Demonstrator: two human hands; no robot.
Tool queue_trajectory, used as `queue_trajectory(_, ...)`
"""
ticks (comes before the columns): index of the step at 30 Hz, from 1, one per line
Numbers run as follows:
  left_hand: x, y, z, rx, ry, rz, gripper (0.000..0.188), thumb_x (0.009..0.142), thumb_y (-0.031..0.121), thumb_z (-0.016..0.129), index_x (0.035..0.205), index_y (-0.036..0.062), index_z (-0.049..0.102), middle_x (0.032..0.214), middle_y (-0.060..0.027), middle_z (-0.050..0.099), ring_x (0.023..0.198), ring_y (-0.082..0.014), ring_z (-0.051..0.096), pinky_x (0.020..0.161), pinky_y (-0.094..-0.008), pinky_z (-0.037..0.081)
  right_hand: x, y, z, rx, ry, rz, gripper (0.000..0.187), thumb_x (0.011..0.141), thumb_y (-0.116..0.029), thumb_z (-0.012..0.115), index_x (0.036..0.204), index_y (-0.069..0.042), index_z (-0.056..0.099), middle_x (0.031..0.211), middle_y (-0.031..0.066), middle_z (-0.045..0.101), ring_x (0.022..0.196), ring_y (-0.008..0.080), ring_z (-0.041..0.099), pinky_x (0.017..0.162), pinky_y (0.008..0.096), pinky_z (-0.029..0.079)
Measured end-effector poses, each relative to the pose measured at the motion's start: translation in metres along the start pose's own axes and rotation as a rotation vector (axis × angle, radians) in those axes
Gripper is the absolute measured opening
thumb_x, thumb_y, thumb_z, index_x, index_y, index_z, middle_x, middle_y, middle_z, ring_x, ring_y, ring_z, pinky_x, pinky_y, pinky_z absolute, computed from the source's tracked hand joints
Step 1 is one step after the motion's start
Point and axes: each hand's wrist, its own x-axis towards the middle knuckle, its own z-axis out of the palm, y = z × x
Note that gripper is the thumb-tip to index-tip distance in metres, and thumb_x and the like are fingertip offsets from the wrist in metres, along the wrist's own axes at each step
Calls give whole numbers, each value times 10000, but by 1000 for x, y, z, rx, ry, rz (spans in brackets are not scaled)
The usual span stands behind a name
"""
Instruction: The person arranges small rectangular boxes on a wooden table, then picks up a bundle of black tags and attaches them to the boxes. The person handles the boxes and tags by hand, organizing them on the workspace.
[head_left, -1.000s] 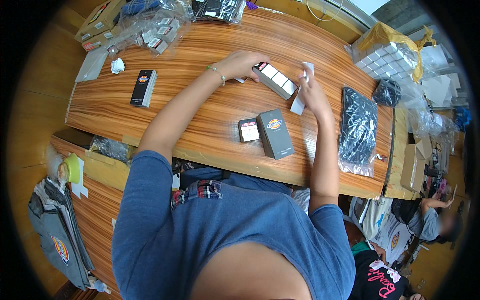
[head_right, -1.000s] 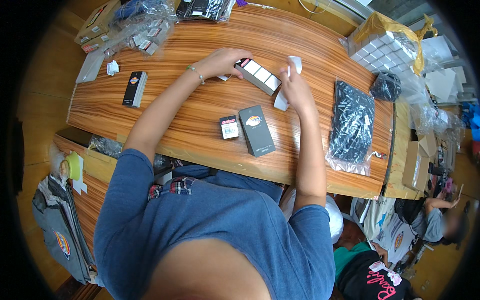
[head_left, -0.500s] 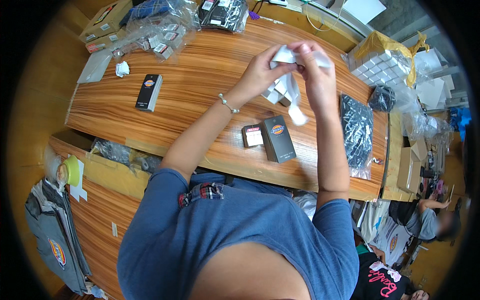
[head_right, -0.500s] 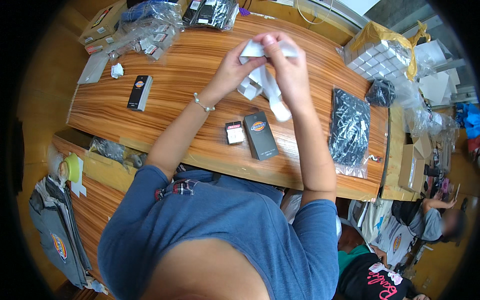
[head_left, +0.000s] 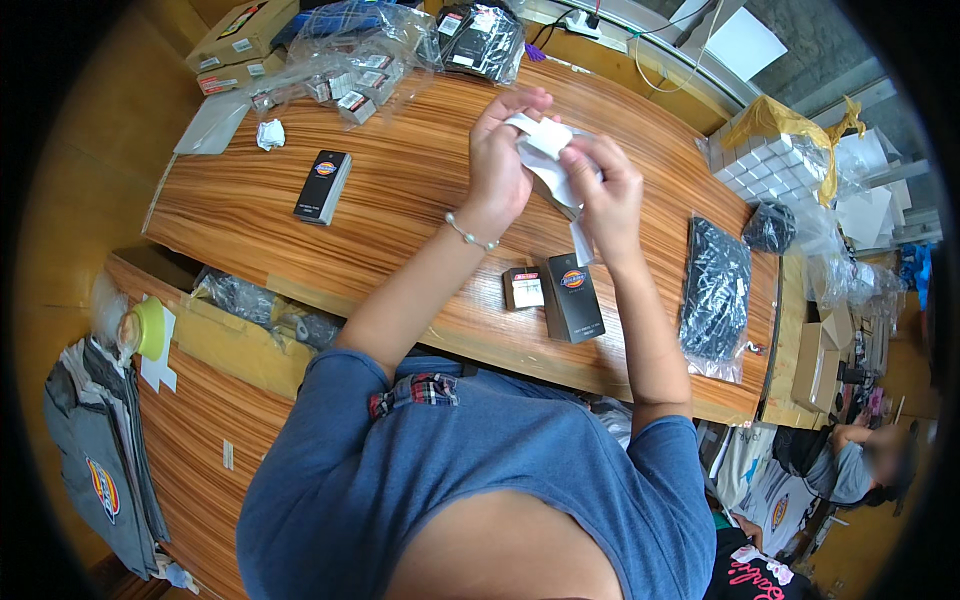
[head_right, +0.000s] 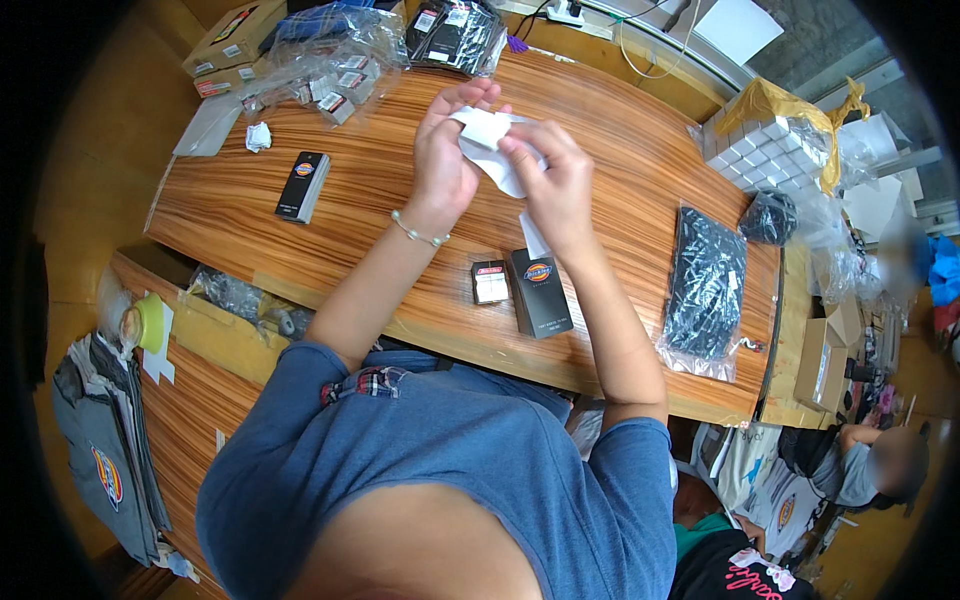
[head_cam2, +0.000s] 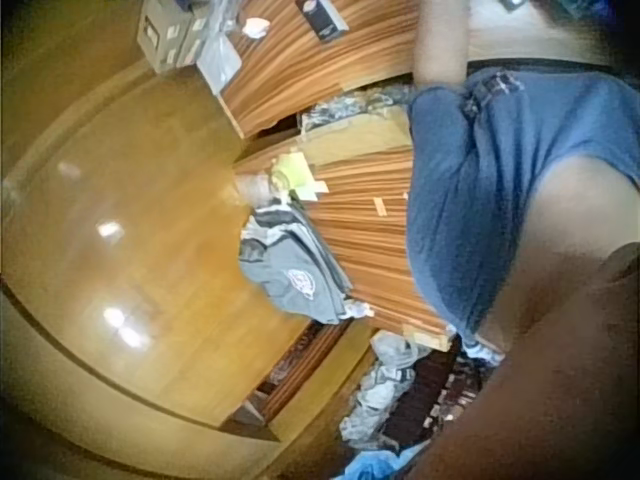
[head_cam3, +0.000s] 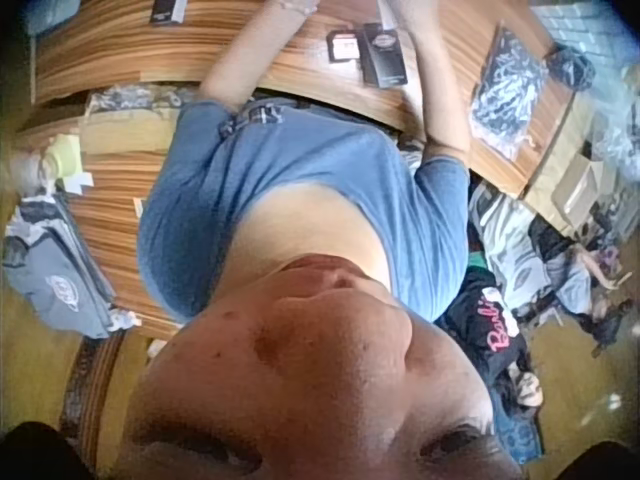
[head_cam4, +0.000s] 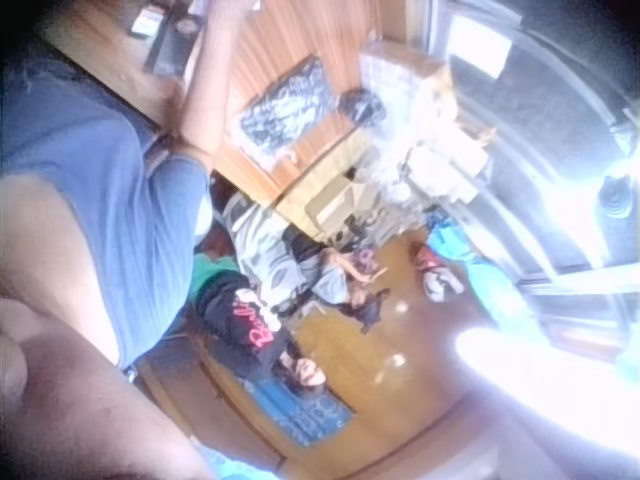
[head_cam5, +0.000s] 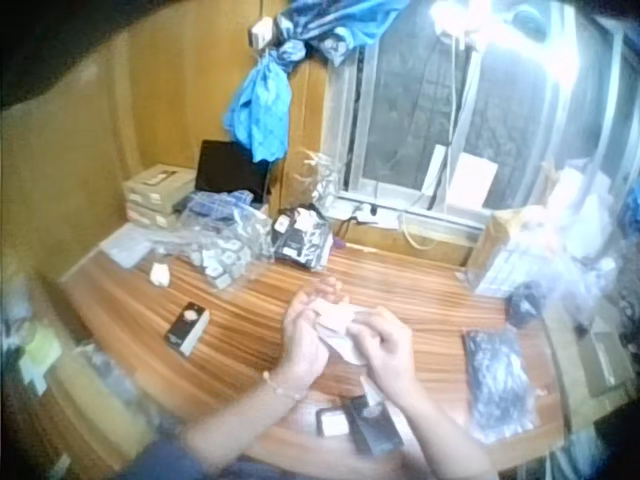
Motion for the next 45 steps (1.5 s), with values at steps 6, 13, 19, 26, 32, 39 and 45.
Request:
queue_trajectory(6,-15,7,9,714,-366,709,272,779,-33,367,909,-1,604,1051,-154,568,1003,-249,556,890,-346,436,-2,-5,26,881,15,490,137,882,-107,521,1005,-49,542,790,-6,583,674,54,558,575,186,459)
queue_trajectory(13,-9,9,7,1136,-731,819,333,737,352,648,914,71,632,908,-132,593,896,-289,582,873,-468,395,-16,20,31,1334,56,508,310,930,-326,392,1121,-94,468,1122,65,483,1042,163,498,851,290,442)
queue_trajectory(19,12,3,10,1069,-323,827,259,794,87,616,1037,10,569,818,-98,548,734,-254,578,680,-340,462,-2,-19,27,1198,104,670,560,924,-532,278,1135,-51,471,1120,101,532,1087,184,476,966,321,345)
queue_trajectory(26,-25,1,48,1157,-784,670,256,850,23,430,1094,-3,505,1022,-148,533,959,-268,524,902,-376,392,-15,34,31,1384,401,702,363,944,-430,344,1068,-124,496,976,20,529,935,111,502,819,242,426)
queue_trajectory(32,-38,7,43,1093,-1034,691,212,853,31,422,1026,5,542,964,-151,564,935,-290,548,909,-385,391,-33,79,32,1703,136,576,336,921,-439,419,959,-108,466,784,-19,475,798,118,490,737,301,445)
queue_trajectory(39,-23,-2,16,804,-252,390,237,948,178,413,890,-20,529,809,-99,527,718,-176,502,670,-274,432,-1,-3,-4,1449,-149,748,603,904,-549,331,1139,-14,482,858,21,554,828,127,524,752,282,441)
queue_trajectory(45,-3,-2,1,1239,-663,657,223,710,-76,457,866,-5,599,849,-131,521,784,-223,532,678,-299,451,-27,-11,-3,1290,-65,691,615,907,-551,319,1220,-29,406,1168,86,470,1062,151,468,890,311,382)
